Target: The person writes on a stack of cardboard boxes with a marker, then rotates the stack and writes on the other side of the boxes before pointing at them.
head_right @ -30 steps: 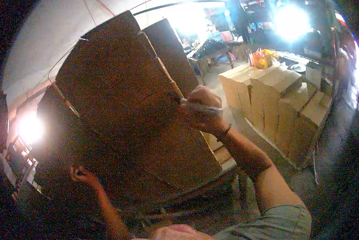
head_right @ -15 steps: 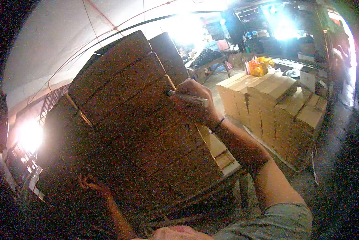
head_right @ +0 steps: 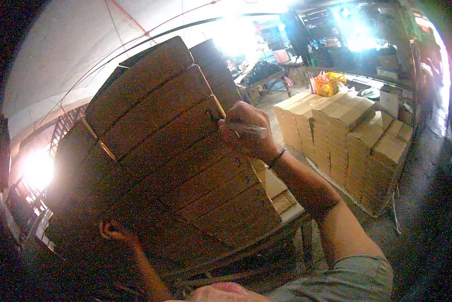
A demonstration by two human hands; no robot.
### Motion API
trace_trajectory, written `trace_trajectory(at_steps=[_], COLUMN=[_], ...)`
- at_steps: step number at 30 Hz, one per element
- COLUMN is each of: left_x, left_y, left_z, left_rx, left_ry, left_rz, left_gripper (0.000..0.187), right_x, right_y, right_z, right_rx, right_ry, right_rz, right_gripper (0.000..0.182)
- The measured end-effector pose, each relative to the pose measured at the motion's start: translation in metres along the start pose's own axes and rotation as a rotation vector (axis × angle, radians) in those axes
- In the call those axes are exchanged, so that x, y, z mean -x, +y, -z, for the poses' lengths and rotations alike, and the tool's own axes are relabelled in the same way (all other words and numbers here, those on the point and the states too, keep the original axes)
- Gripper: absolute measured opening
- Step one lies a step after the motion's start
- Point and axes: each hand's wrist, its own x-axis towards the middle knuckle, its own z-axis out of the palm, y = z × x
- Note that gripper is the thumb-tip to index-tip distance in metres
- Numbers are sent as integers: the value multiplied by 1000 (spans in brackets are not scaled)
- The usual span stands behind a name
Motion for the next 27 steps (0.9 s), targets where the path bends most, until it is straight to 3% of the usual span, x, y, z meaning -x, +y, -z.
trace_trajectory(at_steps=[3,5,8,10,12,15,17,27], left_x=[1,-1,1,7,8,8,9,6], left_y=[3,6,-10,-17,-22,-20,-17,-7], left_z=[-2,-2,-5,-10,-12,-9,-8,-5], left_rx=[95,-21,48,82,121,29,42,22], left_ry=[28,26,61,88,129,88,32,31], left_rz=[109,36,-57,-7,40,-73,29,-10], left_gripper=[18,18,18,19,19,20,19,18], right_x=[0,1,0,-1,-7,-26,-37,-49], right_y=[2,3,-3,-3,4,3,12,7], right_z=[-2,-4,0,4,2,-5,-17,-23], right_rx=[-24,-20,19,56,-176,-139,-201,-30], right_ry=[14,58,76,59,102,102,143,133], right_rz=[36,31,-21,-56,-129,-65,-28,0], right_gripper=[20,20,22,23,25,23,21,20])
